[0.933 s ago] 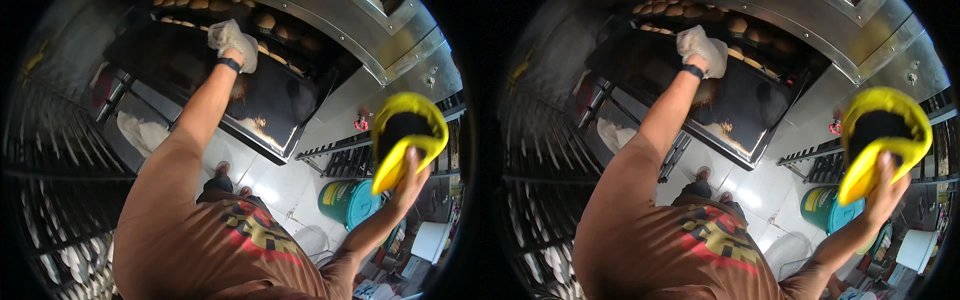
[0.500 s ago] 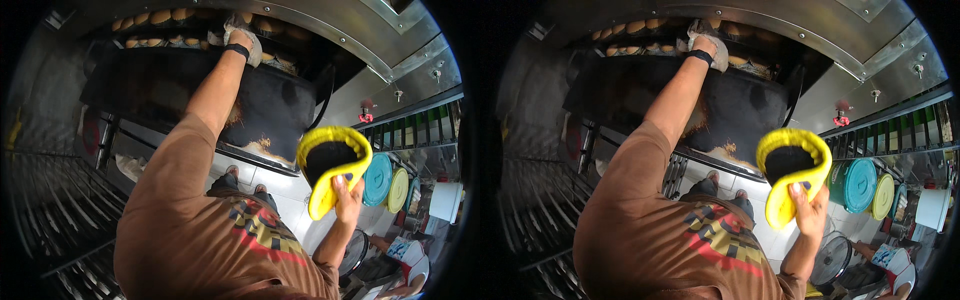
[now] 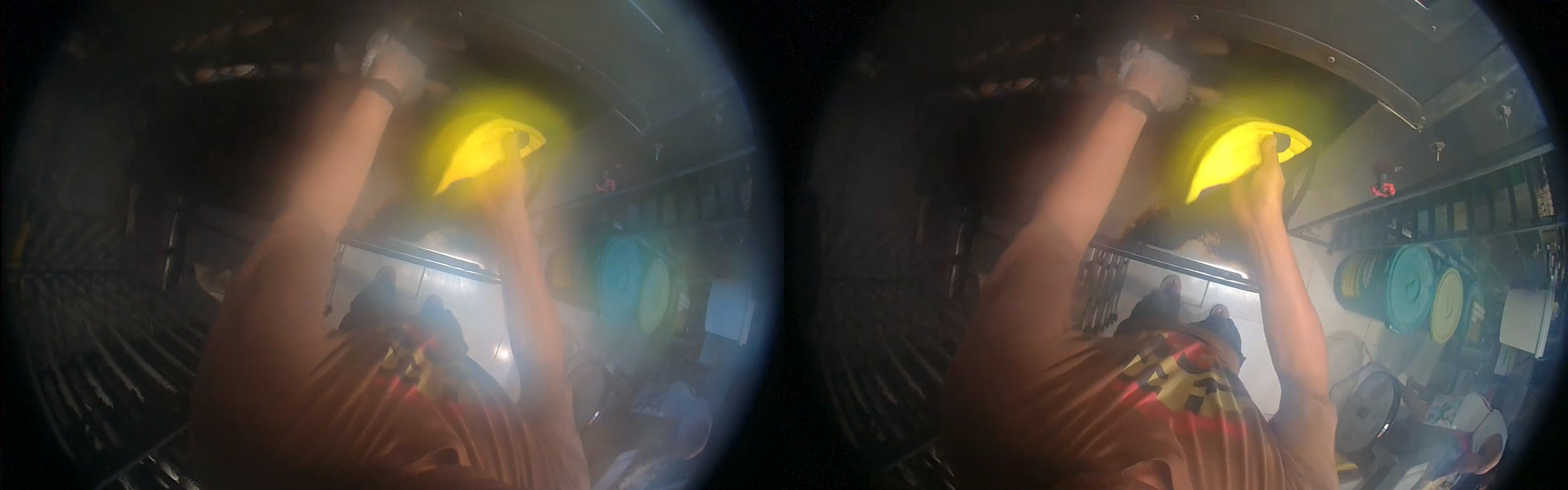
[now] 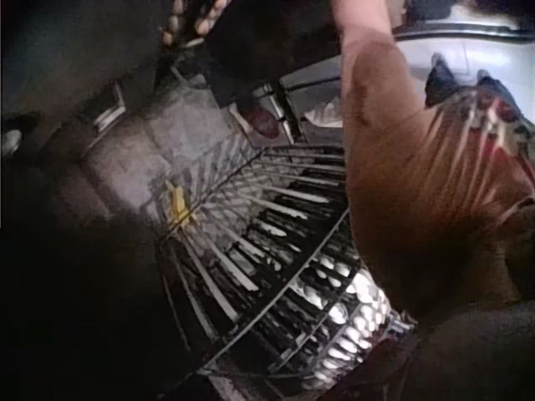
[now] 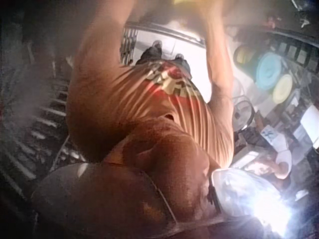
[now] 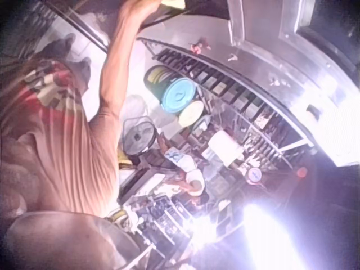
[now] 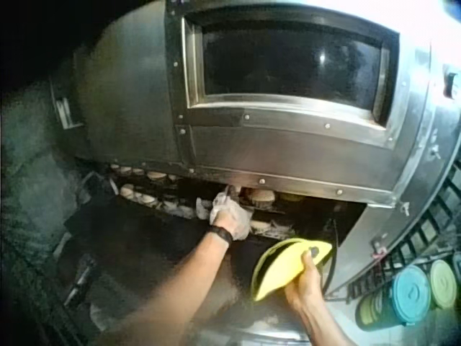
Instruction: The person uses cloth pads to open an industrial oven door, removes trays of baked rolls, and places them onto a storage rack.
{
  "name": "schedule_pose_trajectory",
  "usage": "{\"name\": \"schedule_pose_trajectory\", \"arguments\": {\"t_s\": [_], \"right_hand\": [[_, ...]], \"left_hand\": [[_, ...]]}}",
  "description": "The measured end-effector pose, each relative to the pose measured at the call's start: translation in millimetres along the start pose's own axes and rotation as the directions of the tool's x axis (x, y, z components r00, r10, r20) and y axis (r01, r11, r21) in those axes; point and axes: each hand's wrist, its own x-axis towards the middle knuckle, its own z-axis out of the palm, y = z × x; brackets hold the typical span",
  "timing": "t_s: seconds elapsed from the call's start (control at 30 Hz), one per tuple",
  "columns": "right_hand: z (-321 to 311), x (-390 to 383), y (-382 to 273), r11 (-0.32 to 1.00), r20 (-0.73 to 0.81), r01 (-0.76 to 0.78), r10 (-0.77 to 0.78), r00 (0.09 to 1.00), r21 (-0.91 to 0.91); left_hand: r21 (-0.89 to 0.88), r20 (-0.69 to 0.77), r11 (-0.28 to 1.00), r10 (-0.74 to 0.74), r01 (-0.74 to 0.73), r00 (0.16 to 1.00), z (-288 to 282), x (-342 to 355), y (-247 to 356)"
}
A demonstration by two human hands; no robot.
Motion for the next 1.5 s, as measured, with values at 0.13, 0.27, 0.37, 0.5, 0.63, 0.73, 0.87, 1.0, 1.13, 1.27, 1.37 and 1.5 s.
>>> {"name": "schedule_pose_trajectory", "arguments": {"t_s": [0.13, 0.27, 0.37, 0.5, 0.63, 0.73, 0.87, 1.0, 1.13, 1.27, 1.37, 1.5], "right_hand": [[-16, 40, 21, 0.98, 0.043, 0.163, -0.169, 0.985, 0.115], [-35, 66, 25, 0.948, 0.176, 0.14, -0.195, 0.965, 0.287], [-28, 41, 22, 0.945, 0.116, 0.099, -0.141, 0.983, 0.312], [-16, -15, 13, 0.961, 0.059, 0.088, -0.107, 0.993, 0.261], [-31, -49, 8, 0.986, 0.035, 0.102, -0.107, 0.994, 0.131], [-45, -82, 2, 0.992, 0.033, 0.035, -0.039, 0.999, 0.118], [-62, -121, -1, 0.995, 0.07, 0.033, -0.039, 0.997, 0.097], [-81, -163, -1, 0.996, 0.101, -0.002, -0.007, 0.995, 0.092], [-108, -210, -1, 0.999, 0.086, 0.003, -0.005, 0.996, 0.032], [-132, -262, -8, 0.999, 0.101, 0.005, -0.008, 0.995, 0.037], [-155, -315, -12, 0.999, 0.094, -0.022, 0.019, 0.995, 0.035], [-184, -383, -30, 1.0, 0.038, -0.018, 0.017, 0.999, 0.019]], "left_hand": [[0.291, 0.086, 0.95, 0.093, -0.115, 0.992, -37, -44, 1], [0.36, 0.289, 0.923, 0.028, -0.136, 0.957, -84, -106, 10], [0.28, 0.294, 0.96, -0.055, -0.031, 0.954, -77, -135, 11], [-0.129, 0.02, 0.957, -0.258, 0.258, 0.966, -47, -177, 23], [-0.28, -0.122, 0.894, -0.396, 0.351, 0.91, -42, -220, 40], [-0.34, -0.181, 0.855, -0.467, 0.391, 0.865, -47, -248, 47], [-0.398, -0.23, 0.818, -0.528, 0.416, 0.817, -56, -278, 61], [-0.448, -0.256, 0.789, -0.565, 0.421, 0.785, -64, -321, 81], [-0.506, -0.272, 0.771, -0.569, 0.387, 0.776, -75, -370, 109], [-0.565, -0.298, 0.763, -0.543, 0.313, 0.785, -92, -424, 141], [-0.627, -0.276, 0.733, -0.526, 0.264, 0.805, -94, -473, 169], [-0.682, -0.158, 0.673, -0.52, 0.288, 0.839, -91, -539, 211]]}}
